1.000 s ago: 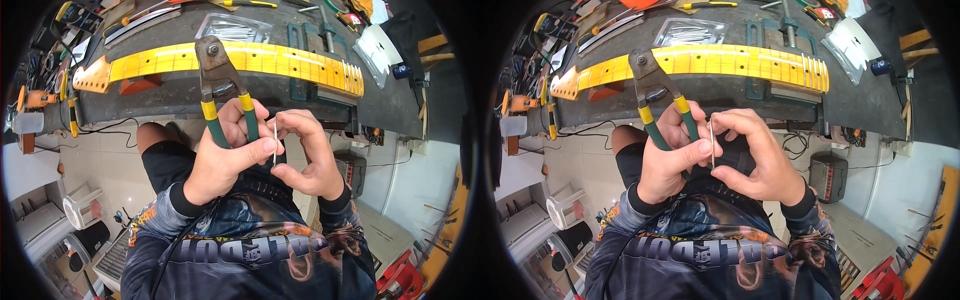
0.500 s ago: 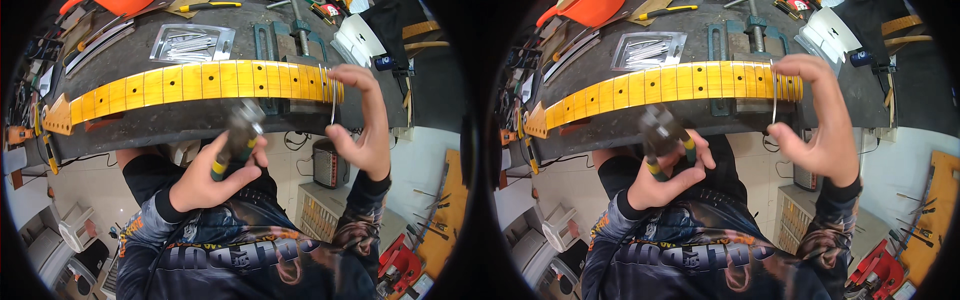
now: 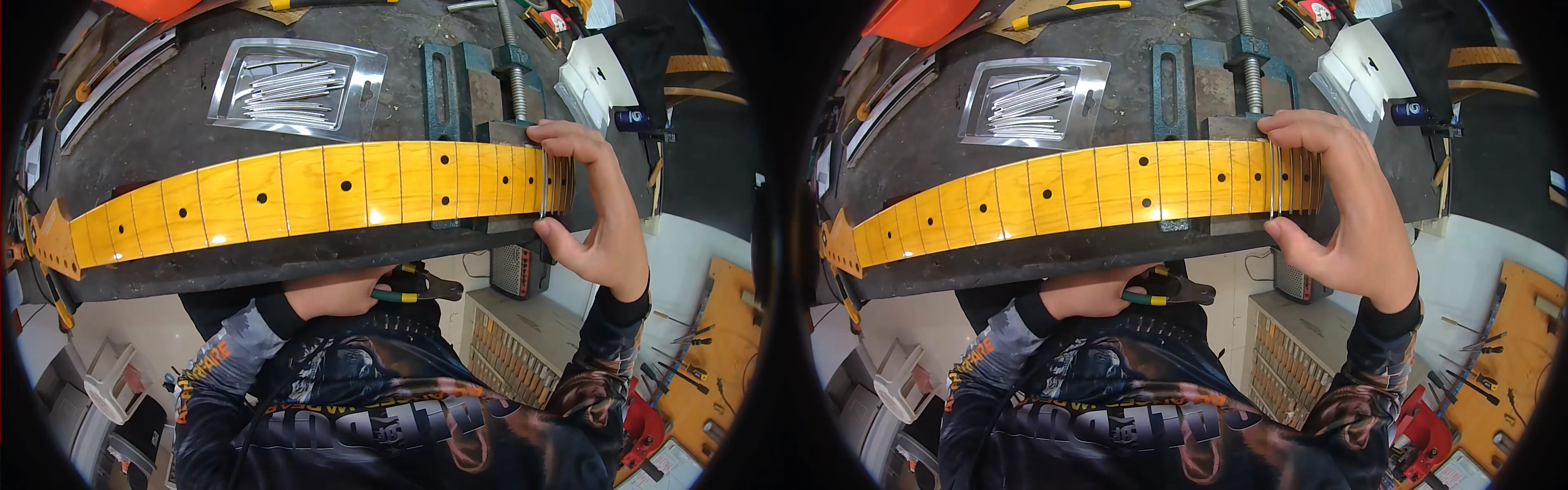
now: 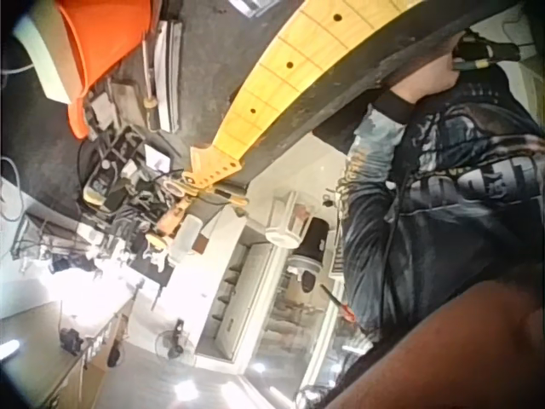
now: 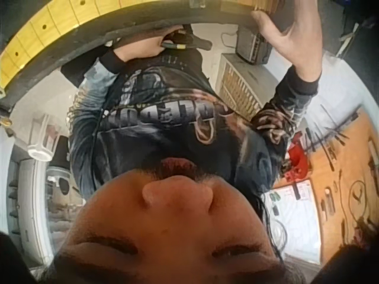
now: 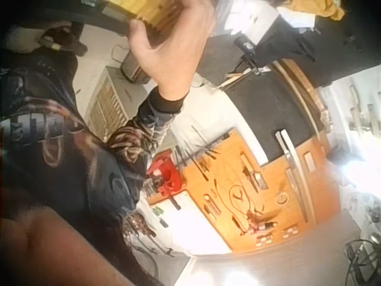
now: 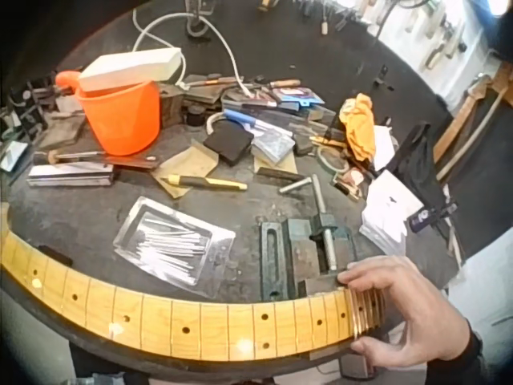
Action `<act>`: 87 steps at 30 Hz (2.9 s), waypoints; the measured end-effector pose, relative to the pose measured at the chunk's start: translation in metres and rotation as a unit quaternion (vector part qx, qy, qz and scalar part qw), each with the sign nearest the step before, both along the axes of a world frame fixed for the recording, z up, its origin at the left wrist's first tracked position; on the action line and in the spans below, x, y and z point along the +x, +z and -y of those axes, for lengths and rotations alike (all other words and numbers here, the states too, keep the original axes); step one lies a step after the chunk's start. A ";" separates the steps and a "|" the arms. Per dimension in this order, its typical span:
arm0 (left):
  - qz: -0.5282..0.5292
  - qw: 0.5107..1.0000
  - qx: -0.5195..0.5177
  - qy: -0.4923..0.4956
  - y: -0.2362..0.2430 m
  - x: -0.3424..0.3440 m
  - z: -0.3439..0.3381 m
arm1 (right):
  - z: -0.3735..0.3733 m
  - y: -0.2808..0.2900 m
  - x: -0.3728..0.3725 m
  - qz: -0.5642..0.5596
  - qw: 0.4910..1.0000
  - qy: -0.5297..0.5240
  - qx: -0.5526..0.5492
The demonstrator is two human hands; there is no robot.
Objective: The person trims pieces of fret wire using a pair of cutters and checks their length against a guitar neck held in a vise. They pick up individual fret wires from a plastic container, cut them, and set them aside while occasionally handling a smartphone.
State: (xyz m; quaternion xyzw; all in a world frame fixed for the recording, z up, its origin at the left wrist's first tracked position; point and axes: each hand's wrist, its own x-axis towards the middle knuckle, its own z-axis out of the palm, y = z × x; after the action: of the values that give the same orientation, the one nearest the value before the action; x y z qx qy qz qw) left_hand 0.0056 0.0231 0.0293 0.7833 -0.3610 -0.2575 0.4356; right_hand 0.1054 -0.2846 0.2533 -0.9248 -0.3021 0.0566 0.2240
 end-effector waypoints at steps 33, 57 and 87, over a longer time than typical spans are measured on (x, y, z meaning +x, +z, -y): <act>-0.035 0.999 0.038 -0.007 -0.043 -0.013 0.004 | -0.003 -0.001 0.000 -0.012 1.000 -0.015 -0.024; -0.022 0.998 0.056 -0.020 -0.026 -0.006 0.000 | -0.007 0.003 -0.001 -0.024 0.999 -0.023 -0.027; 0.014 0.998 -0.001 0.053 -0.025 -0.004 0.002 | -0.015 0.013 -0.003 0.006 0.997 -0.015 -0.078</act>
State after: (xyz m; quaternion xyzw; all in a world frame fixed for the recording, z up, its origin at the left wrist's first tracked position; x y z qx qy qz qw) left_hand 0.0014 0.0209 0.0044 0.8044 -0.3255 -0.2226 0.4444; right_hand 0.1025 -0.2696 0.2665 -0.9441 -0.2846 0.0714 0.1506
